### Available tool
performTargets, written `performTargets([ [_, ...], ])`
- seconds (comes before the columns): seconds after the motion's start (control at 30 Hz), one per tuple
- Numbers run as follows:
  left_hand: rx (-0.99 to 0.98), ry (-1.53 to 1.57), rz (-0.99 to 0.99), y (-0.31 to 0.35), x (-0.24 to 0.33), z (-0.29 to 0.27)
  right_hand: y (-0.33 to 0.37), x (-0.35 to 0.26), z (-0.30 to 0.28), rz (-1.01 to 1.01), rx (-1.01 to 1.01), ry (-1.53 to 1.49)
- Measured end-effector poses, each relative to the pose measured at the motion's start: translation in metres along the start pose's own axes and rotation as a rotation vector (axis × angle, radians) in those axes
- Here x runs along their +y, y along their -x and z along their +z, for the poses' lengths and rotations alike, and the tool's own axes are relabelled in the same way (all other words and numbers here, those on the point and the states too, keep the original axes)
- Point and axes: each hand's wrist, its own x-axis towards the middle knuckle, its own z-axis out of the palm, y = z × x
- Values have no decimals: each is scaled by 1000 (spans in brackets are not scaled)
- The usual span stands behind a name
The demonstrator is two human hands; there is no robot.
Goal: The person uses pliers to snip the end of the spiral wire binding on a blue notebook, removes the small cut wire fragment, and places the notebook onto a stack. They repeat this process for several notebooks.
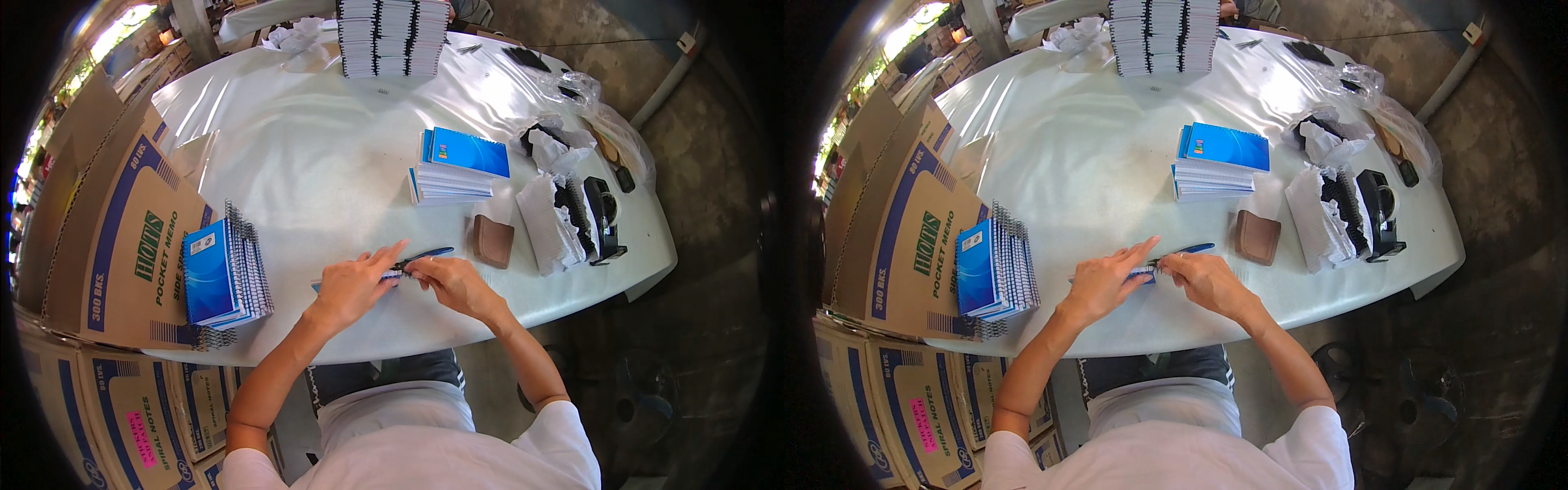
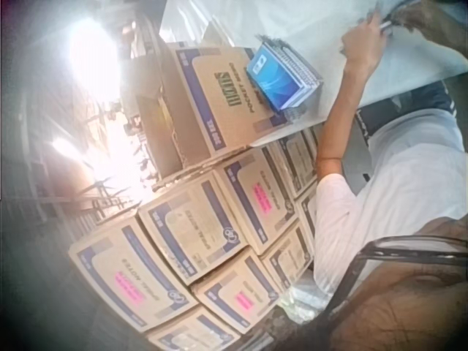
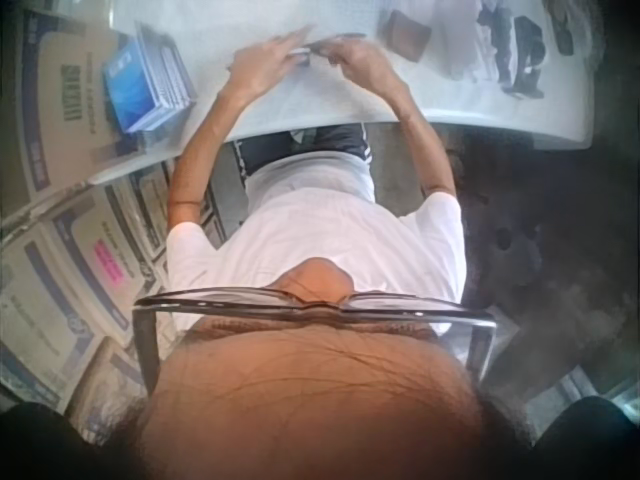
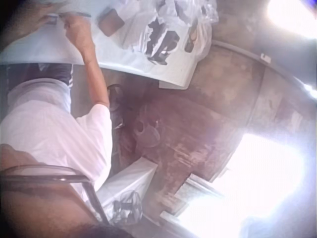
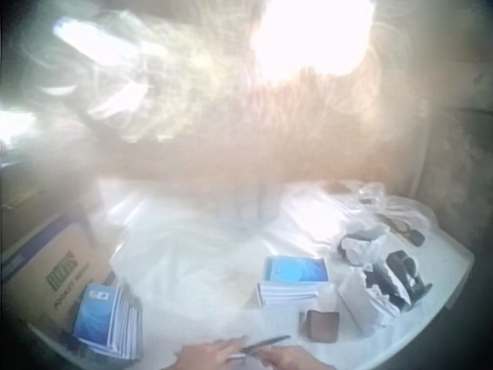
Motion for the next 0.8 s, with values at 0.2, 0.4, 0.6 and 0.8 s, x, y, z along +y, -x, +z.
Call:
performTargets([
  [0.2,-376,-119,75,-2,8,-16,7,-6,-8,61,-118,-75],
  [0.4,-268,-19,227,12,2,-3,32,94,-89,108,-163,364],
  [0.6,-81,-114,-24,18,-6,-9,-16,37,-74,220,-459,-581],
  [0.8,44,-88,21,24,-20,-5,-45,39,-43,84,-597,-863],
])
